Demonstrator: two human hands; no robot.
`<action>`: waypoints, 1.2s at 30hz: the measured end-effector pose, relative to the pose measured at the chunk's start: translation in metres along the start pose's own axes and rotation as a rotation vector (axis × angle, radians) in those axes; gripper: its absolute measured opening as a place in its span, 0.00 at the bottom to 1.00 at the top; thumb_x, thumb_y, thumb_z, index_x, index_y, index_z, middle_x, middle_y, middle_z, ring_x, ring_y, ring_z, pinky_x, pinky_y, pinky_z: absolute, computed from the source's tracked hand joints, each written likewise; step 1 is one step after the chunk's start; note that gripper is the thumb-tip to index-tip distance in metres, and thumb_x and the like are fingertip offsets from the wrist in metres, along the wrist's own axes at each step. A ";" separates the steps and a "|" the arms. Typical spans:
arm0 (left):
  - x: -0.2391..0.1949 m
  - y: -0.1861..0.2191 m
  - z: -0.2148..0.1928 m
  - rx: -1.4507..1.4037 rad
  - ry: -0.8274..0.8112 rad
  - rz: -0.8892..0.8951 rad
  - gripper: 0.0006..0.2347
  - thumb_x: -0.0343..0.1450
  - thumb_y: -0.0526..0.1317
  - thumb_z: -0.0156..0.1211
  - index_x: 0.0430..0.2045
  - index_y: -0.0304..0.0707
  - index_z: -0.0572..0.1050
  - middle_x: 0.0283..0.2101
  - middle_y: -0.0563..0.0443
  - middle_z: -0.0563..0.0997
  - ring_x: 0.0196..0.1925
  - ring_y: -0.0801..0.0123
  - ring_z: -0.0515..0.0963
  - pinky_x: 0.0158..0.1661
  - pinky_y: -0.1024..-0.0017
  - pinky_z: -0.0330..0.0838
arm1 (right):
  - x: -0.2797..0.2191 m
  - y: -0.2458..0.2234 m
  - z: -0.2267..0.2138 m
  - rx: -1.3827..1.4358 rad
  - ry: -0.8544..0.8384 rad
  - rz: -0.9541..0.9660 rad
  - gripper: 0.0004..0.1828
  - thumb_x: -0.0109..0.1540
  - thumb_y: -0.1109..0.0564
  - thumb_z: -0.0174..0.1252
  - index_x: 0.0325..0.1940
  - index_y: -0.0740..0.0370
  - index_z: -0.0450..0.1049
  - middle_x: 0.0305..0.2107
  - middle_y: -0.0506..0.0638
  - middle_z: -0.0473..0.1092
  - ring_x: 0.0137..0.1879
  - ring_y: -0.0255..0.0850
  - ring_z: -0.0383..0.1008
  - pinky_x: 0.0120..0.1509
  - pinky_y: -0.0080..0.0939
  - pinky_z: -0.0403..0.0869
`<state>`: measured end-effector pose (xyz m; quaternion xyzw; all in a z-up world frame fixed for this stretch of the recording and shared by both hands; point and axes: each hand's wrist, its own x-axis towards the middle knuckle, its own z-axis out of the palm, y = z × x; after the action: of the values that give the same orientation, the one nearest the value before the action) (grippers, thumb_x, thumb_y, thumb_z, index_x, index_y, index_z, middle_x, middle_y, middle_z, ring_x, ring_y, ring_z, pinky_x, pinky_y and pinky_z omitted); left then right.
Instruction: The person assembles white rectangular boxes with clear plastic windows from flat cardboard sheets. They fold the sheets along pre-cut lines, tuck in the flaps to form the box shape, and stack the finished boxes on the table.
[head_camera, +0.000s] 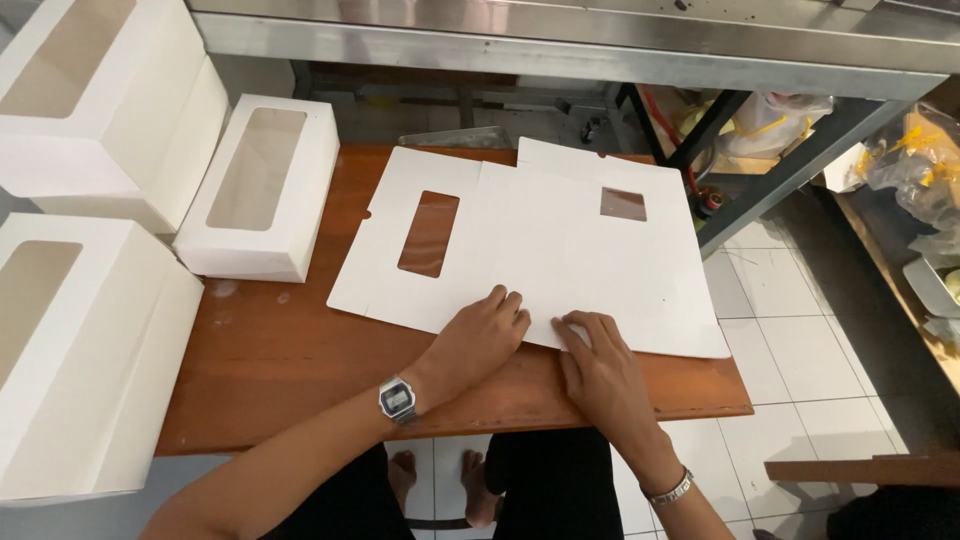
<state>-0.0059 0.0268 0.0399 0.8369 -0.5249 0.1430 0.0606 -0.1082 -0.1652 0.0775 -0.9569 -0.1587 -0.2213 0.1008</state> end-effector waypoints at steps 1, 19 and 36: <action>0.000 0.001 -0.002 -0.001 -0.001 0.001 0.05 0.70 0.31 0.58 0.36 0.30 0.78 0.37 0.43 0.75 0.46 0.57 0.78 0.40 0.70 0.80 | -0.002 0.005 0.004 0.001 -0.001 0.001 0.19 0.59 0.69 0.55 0.54 0.65 0.79 0.43 0.53 0.72 0.58 0.50 0.73 0.62 0.42 0.75; -0.035 0.041 -0.034 0.336 0.105 0.033 0.07 0.71 0.30 0.58 0.41 0.33 0.78 0.43 0.48 0.76 0.43 0.64 0.73 0.44 0.73 0.74 | -0.011 -0.017 -0.013 -0.107 0.112 -0.230 0.09 0.63 0.74 0.54 0.43 0.68 0.75 0.32 0.52 0.66 0.33 0.44 0.65 0.39 0.41 0.71; -0.024 0.048 -0.030 0.149 -0.092 -0.030 0.16 0.59 0.20 0.60 0.15 0.49 0.66 0.28 0.57 0.67 0.34 0.68 0.67 0.21 0.75 0.61 | -0.019 -0.019 -0.007 -0.203 -0.057 -0.262 0.10 0.58 0.76 0.51 0.39 0.67 0.70 0.29 0.53 0.63 0.33 0.47 0.61 0.33 0.44 0.66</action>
<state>-0.0641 0.0338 0.0588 0.8526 -0.5023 0.1421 -0.0237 -0.1334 -0.1541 0.0772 -0.9392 -0.2615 -0.2204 -0.0306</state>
